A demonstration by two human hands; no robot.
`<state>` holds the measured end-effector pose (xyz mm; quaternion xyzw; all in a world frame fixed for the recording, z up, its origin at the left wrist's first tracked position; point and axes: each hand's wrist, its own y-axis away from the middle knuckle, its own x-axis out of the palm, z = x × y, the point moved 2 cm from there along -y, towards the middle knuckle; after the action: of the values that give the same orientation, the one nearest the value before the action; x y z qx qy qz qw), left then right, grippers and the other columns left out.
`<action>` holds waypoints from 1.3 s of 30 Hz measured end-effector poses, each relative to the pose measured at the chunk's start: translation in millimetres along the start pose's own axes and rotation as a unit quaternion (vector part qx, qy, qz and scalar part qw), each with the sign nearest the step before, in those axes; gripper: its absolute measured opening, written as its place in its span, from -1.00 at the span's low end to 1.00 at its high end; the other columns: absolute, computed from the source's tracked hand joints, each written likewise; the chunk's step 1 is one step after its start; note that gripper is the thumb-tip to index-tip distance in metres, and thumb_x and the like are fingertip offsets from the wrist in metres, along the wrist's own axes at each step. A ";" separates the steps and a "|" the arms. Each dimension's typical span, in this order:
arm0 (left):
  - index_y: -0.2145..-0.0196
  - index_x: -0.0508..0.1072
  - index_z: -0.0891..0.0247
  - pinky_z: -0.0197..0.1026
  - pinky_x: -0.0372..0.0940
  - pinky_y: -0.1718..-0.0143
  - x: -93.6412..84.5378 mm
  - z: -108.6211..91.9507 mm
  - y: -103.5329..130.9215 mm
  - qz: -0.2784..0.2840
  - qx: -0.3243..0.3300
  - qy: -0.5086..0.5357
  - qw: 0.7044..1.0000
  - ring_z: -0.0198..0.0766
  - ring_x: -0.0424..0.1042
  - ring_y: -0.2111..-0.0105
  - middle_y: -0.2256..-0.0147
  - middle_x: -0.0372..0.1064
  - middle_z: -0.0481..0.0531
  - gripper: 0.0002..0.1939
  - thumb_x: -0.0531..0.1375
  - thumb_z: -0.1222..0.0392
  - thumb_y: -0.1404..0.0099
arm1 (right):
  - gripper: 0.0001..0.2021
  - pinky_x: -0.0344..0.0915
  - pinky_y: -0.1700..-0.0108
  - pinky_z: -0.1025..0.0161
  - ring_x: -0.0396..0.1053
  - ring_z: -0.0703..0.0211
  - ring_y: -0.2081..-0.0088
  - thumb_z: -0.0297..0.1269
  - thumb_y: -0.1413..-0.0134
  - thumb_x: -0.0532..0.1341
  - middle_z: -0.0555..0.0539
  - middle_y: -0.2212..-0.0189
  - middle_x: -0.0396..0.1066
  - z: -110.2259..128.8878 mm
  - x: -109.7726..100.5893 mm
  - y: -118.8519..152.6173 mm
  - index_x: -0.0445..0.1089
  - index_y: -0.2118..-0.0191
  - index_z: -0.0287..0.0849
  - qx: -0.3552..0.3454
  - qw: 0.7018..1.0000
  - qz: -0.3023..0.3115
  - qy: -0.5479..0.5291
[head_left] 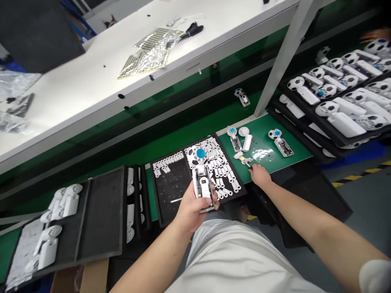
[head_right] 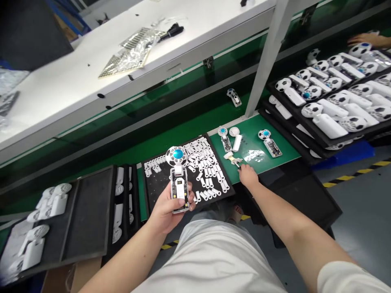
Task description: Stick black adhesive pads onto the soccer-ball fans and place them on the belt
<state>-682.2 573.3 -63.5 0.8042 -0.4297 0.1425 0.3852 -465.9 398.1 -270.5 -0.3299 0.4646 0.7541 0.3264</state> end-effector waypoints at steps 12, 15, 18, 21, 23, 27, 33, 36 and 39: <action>0.25 0.31 0.26 -0.20 0.30 0.46 5.3 -15.8 -10.7 -0.051 0.078 -0.017 0.995 -0.29 0.34 0.41 0.29 0.31 -0.01 -0.60 0.29 0.38 0.09 | -0.67 0.36 0.32 0.21 0.43 0.10 0.43 -0.10 -0.37 -0.15 -0.14 0.39 0.45 53.1 -77.7 162.1 0.27 0.06 -0.10 -0.288 0.944 -0.024 -0.157; 0.23 0.29 0.26 -0.21 0.30 0.45 20.1 -16.4 -7.3 -0.036 0.097 -0.032 0.994 -0.30 0.35 0.43 0.30 0.33 -0.02 -0.56 0.30 0.37 0.11 | -0.65 0.31 0.45 0.21 0.36 0.11 0.53 -0.11 -0.38 -0.18 -0.13 0.50 0.39 67.1 -101.9 193.9 0.27 0.22 -0.11 -0.398 0.885 -0.128 -0.205; 0.21 0.26 0.26 -0.26 0.27 0.47 33.0 -14.8 -1.3 -0.044 0.086 -0.044 0.994 -0.32 0.34 0.46 0.37 0.34 -0.05 -0.52 0.30 0.38 0.12 | -0.75 0.18 0.55 0.25 0.32 0.15 0.61 -0.24 -0.37 -0.10 -0.06 0.55 0.41 83.4 -101.3 205.4 0.28 0.17 -0.16 -0.440 0.881 -0.121 -0.129; 0.23 0.26 0.26 -0.26 0.27 0.49 42.3 -14.1 6.0 -0.024 0.069 -0.036 0.997 -0.32 0.32 0.48 0.42 0.35 -0.05 -0.56 0.28 0.38 0.10 | -0.79 0.18 0.56 0.28 0.28 0.20 0.65 -0.32 -0.37 -0.10 0.01 0.58 0.36 84.2 -101.1 210.3 0.25 0.12 -0.17 -0.423 0.880 -0.139 -0.165; 0.23 0.25 0.26 -0.23 0.29 0.47 47.9 -15.3 10.5 0.009 0.075 -0.027 0.997 -0.31 0.33 0.47 0.40 0.36 -0.03 -0.56 0.29 0.37 0.10 | -0.79 0.26 0.50 0.27 0.34 0.17 0.59 -0.29 -0.37 -0.11 -0.01 0.56 0.36 78.5 -105.1 215.0 0.24 0.15 -0.15 -0.421 0.864 -0.180 -0.207; 0.19 0.25 0.26 -0.25 0.28 0.47 54.5 -16.5 14.5 0.022 0.075 -0.028 0.996 -0.32 0.33 0.49 0.46 0.35 -0.05 -0.56 0.24 0.40 0.08 | -0.82 0.22 0.55 0.28 0.33 0.19 0.62 -0.35 -0.33 -0.07 0.01 0.56 0.38 73.2 -107.4 221.0 0.24 0.10 -0.16 -0.432 0.876 -0.151 -0.149; 0.17 0.25 0.25 -0.22 0.28 0.48 60.3 -13.1 17.6 0.044 0.068 -0.017 0.997 -0.30 0.33 0.49 0.47 0.36 -0.04 -0.52 0.23 0.41 0.09 | -0.79 0.24 0.55 0.28 0.37 0.18 0.58 -0.33 -0.35 -0.09 -0.03 0.52 0.42 68.1 -107.4 225.6 0.25 0.09 -0.18 -0.419 0.883 -0.160 -0.138; 0.20 0.25 0.26 -0.23 0.29 0.48 63.5 -11.1 18.1 0.053 0.063 -0.005 0.997 -0.30 0.34 0.47 0.40 0.36 -0.02 -0.54 0.23 0.43 0.10 | -0.80 0.26 0.55 0.29 0.33 0.20 0.59 -0.30 -0.37 -0.12 -0.01 0.56 0.34 64.4 -116.5 228.2 0.22 0.18 -0.15 -0.431 0.859 -0.211 -0.179; 0.20 0.25 0.26 -0.23 0.32 0.52 64.9 -7.3 19.5 0.074 0.070 -0.013 0.995 -0.31 0.37 0.48 0.33 0.35 0.00 -0.63 0.28 0.34 -0.04 | -0.79 0.29 0.52 0.28 0.34 0.19 0.58 -0.29 -0.37 -0.12 -0.03 0.54 0.36 72.5 -133.6 224.7 0.22 0.16 -0.15 -0.460 0.834 -0.260 -0.156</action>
<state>-658.8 534.5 -12.6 0.7967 -0.4825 0.1895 0.3107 -583.5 359.9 -29.1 -0.4290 -0.0959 0.8096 0.3889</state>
